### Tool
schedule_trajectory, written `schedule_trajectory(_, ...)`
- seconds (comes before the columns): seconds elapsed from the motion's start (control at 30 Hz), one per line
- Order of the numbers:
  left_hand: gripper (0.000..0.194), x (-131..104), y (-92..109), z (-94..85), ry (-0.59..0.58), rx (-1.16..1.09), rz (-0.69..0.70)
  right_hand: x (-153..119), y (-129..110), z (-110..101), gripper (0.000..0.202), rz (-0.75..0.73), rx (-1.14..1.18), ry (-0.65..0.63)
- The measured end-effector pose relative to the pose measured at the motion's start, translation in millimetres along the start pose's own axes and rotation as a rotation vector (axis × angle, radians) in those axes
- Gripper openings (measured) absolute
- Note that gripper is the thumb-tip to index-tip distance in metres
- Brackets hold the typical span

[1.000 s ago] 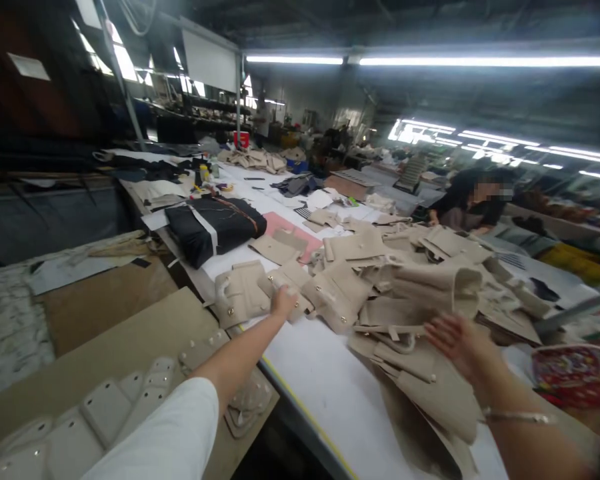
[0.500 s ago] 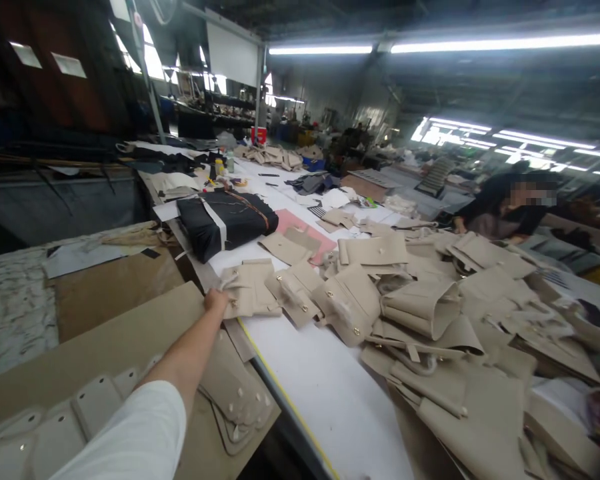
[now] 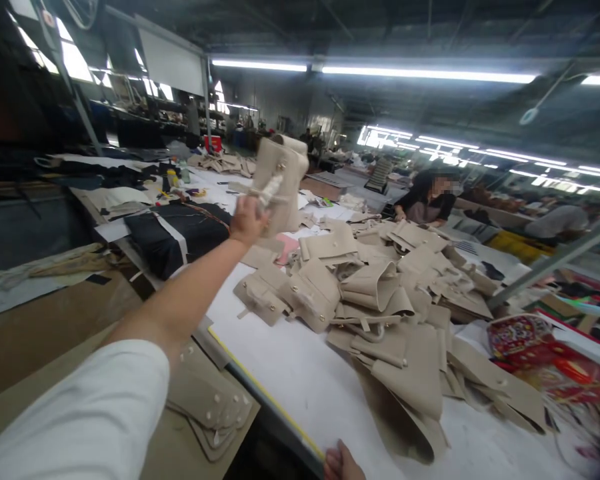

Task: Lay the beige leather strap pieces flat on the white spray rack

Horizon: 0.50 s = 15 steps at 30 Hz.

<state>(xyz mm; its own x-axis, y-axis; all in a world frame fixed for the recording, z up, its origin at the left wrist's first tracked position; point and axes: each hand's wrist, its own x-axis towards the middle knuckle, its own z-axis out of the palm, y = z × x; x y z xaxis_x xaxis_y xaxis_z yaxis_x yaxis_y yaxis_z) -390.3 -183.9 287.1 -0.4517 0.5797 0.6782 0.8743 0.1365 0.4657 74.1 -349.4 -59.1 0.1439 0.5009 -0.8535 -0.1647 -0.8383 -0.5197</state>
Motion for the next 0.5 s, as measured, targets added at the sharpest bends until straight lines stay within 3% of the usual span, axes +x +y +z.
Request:
schedule_trajectory(0.03,0.048,-19.4,10.9,16.5,-0.161,0.023,-0.002,-3.6,-0.3,0.8,0.03,-0.003,0.009,-0.006)
schedule_trajectory(0.07,0.052,-45.7,18.6,32.1,-0.251,0.034,-0.003,-7.1,-0.3,1.5,0.03,-0.012,0.02,-0.013)
schedule_trajectory(0.13,0.053,-116.3,25.3,54.9,-0.455,0.049,-0.027,-14.1,0.5,2.0,0.029,-0.035,0.039,-0.032)
schedule_trajectory(0.23,0.051,-247.4,17.0,55.7,-0.749,-0.013,-0.044,-25.4,2.8,1.4,0.029,-0.092,0.061,-0.063)
schedule_trajectory(0.3,0.051,-333.6,3.5,32.8,-0.874,-0.141,-0.068,-35.1,4.6,1.9,0.03,-0.142,0.052,-0.07)
schedule_trajectory(0.37,0.051,-406.5,-12.4,-3.9,-0.918,-0.25,-0.155,-46.7,7.2,4.7,0.03,-0.205,0.02,-0.092)
schedule_trajectory(0.43,0.052,-461.0,-28.4,-47.5,-0.951,-0.291,-0.244,-58.9,11.6,9.0,0.027,-0.257,-0.007,-0.126)
schedule_trajectory(0.5,0.05,-498.0,-42.5,-92.0,-0.936,-0.298,-0.359,-71.0,19.6,10.4,0.022,-0.266,-0.033,-0.153)
